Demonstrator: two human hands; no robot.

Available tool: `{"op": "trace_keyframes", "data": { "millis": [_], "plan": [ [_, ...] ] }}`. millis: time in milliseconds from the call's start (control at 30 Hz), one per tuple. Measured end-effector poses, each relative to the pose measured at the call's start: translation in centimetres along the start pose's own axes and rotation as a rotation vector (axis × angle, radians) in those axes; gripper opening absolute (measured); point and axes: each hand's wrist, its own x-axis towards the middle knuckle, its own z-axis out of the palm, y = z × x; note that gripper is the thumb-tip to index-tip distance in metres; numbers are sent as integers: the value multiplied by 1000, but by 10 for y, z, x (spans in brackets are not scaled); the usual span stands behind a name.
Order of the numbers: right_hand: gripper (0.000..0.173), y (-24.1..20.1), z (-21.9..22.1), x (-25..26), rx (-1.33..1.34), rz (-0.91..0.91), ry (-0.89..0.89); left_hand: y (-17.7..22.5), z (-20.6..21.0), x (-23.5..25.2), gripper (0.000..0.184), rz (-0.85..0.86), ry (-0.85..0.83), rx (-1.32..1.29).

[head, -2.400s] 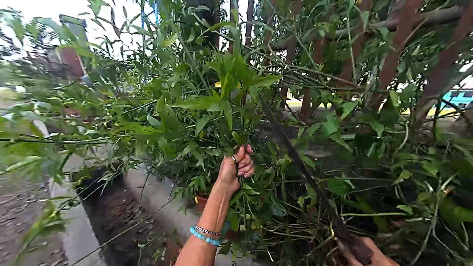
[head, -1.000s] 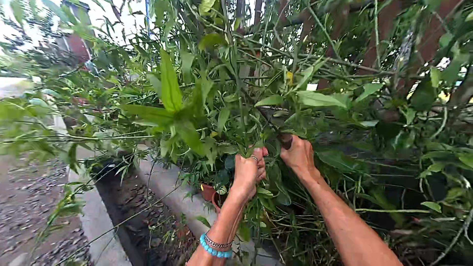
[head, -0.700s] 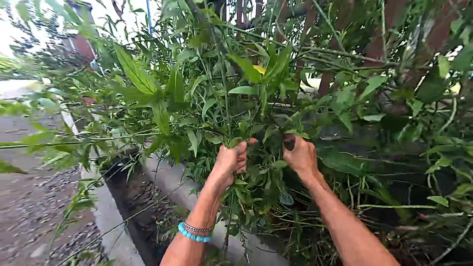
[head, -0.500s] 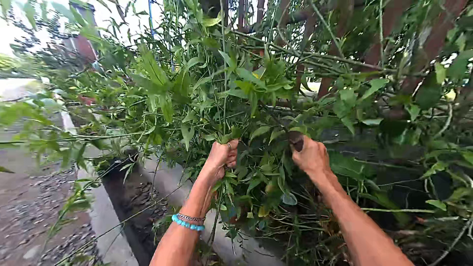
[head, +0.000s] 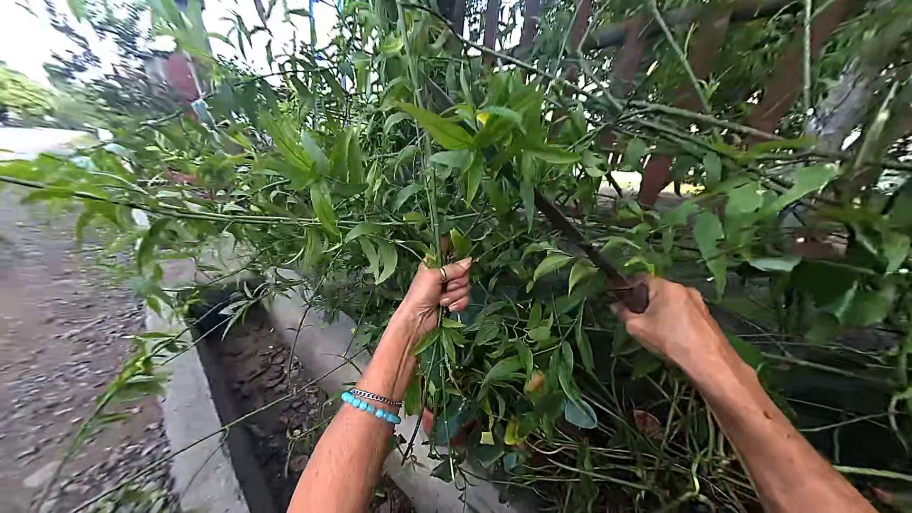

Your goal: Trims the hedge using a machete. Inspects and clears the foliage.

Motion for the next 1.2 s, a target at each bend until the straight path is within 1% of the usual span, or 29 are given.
{"op": "trace_keyframes", "data": {
  "millis": [33,200,433,600,700,767,867,1000,1200],
  "plan": [
    [24,1,0,1,-5,-6,-1,-1,-2,3,21,12,-12,-2],
    [26,12,0,6,-9,-8,-8,-5,-7,14,29,10,-52,-28],
    [25,14,2,8,8,-40,-2,-14,-16,21,24,27,-184,-112],
    [26,19,4,1,16,-28,-9,-18,-19,27,30,34,-230,-123],
    [25,23,12,-9,58,-56,23,-18,-9,18,29,4,-200,-126],
    [25,26,17,-13,52,-52,40,-17,-4,14,21,-18,-212,-121],
    [26,24,21,-22,37,-63,93,-11,7,6,31,-20,-230,-154],
    [28,22,24,-42,10,-79,146,1,26,-15,47,-27,-149,-58],
    [24,39,25,-81,13,-132,208,13,48,-41,50,-32,-69,-4]
  ]
}}
